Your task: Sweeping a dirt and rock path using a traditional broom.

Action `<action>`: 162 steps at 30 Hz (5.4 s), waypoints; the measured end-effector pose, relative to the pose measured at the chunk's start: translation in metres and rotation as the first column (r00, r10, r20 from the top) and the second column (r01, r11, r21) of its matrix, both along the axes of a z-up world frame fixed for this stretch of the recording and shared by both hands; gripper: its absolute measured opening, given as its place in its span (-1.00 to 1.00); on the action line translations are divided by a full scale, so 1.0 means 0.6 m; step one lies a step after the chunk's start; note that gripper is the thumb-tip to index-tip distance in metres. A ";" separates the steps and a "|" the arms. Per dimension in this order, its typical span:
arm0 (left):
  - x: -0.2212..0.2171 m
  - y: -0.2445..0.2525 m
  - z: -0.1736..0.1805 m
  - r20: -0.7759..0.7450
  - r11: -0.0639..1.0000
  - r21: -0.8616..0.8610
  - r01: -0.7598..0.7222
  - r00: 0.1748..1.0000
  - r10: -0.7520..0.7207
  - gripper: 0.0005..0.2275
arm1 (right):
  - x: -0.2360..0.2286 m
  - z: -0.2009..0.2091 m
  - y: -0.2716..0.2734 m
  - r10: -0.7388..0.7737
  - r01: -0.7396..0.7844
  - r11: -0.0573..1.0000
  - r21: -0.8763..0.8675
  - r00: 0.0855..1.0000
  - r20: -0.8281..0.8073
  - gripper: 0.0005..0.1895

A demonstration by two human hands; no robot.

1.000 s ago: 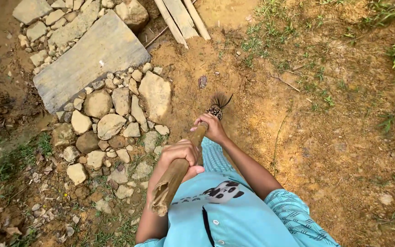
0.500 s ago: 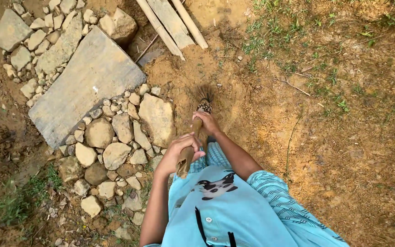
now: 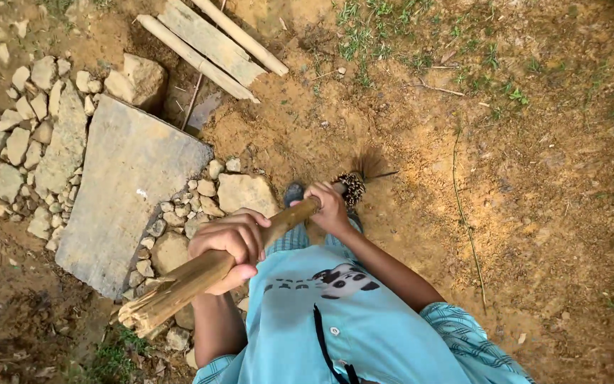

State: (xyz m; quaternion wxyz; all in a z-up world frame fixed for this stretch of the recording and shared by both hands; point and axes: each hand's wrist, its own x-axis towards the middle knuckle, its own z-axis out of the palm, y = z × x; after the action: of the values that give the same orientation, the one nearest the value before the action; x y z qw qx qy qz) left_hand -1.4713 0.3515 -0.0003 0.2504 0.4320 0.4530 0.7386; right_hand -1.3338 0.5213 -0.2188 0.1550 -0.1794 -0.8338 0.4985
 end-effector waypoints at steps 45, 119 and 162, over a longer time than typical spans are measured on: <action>0.074 0.265 -0.172 0.010 0.554 -0.320 0.768 0.588 -0.809 -0.77 | 0.244 -0.185 0.036 -0.640 0.633 0.768 0.096 0.754 0.148 -0.67; -0.092 0.899 -0.203 0.021 0.500 -0.274 0.821 0.526 -0.851 -0.77 | 0.142 -0.179 0.635 -0.822 0.777 0.570 0.267 0.543 0.174 -0.75; -0.006 0.911 -0.101 -0.207 0.417 -0.006 0.909 0.406 -0.890 -0.75 | 0.144 -0.111 0.653 -0.852 0.839 0.488 0.240 0.517 -0.077 -0.74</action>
State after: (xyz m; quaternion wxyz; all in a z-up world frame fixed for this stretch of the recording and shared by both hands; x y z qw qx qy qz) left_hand -1.4751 0.8984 -0.0610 0.5430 0.6842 0.1297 0.4693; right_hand -1.2474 0.9131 -0.2855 0.3789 -0.5573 -0.6969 0.2454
